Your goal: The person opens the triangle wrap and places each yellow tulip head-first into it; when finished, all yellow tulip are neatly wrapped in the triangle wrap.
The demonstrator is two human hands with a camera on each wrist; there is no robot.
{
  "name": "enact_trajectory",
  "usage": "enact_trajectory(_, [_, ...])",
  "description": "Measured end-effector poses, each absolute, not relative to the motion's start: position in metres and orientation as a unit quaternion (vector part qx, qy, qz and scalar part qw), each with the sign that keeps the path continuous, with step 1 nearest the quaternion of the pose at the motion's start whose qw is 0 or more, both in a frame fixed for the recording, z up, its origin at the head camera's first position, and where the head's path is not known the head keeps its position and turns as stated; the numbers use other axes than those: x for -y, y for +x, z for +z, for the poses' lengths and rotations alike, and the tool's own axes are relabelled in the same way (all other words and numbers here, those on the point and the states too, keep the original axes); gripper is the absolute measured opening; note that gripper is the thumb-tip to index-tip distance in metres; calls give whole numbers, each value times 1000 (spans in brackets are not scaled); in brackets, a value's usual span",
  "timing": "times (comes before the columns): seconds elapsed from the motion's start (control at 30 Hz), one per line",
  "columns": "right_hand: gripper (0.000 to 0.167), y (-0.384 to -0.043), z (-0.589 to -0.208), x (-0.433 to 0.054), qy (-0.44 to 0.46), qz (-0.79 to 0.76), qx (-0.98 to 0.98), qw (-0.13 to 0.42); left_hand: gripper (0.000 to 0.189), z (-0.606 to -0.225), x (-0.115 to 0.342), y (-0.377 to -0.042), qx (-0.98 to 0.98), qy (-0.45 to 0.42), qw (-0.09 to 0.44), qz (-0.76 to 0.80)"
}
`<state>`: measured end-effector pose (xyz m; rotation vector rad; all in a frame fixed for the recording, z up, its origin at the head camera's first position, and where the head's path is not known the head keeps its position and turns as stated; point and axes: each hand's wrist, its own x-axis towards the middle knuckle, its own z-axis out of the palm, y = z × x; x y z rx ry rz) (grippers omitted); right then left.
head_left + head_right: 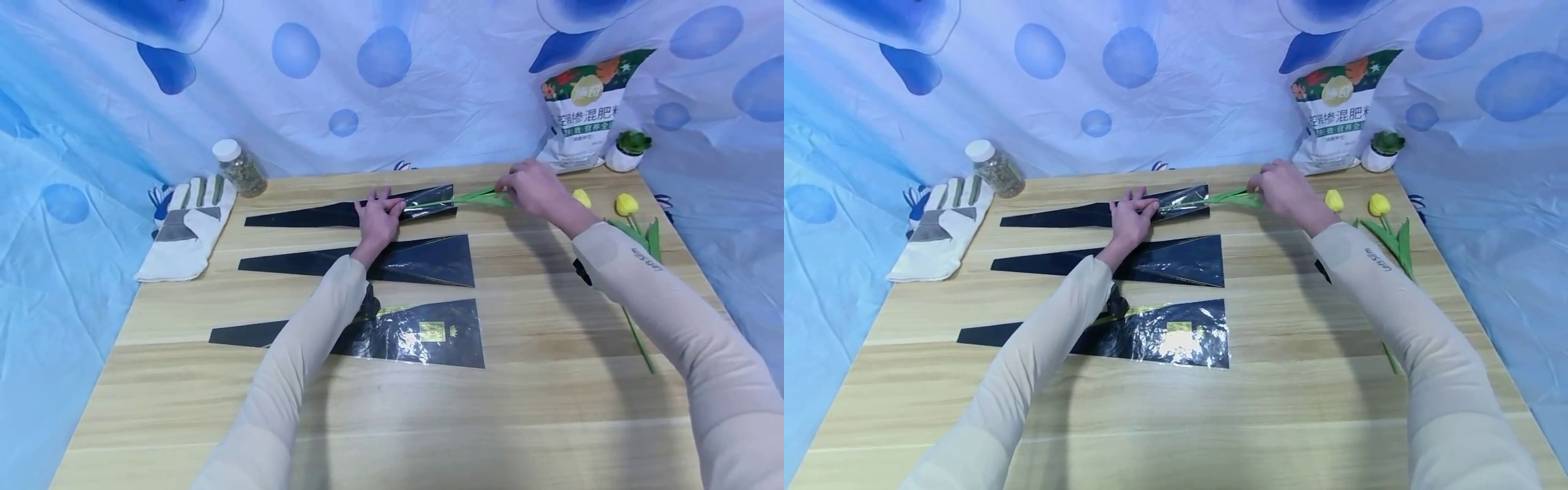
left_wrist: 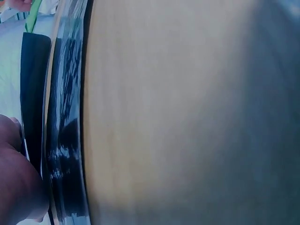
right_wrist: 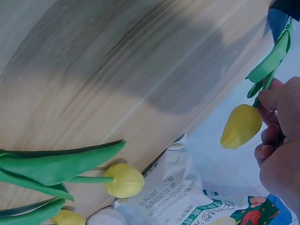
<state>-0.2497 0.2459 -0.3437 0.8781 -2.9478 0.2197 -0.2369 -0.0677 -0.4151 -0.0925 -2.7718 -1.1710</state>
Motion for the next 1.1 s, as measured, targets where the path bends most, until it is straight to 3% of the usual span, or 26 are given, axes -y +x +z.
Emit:
enact_trajectory(0.8, [23,-256,-361,-206,313,132,940,33,23,-409,61,-230,914,-39,77,-397])
enact_trajectory(1.1, [20,-257,-375,-193,323,196,923,72,23,-410,59,-231,912,-40,72,-401])
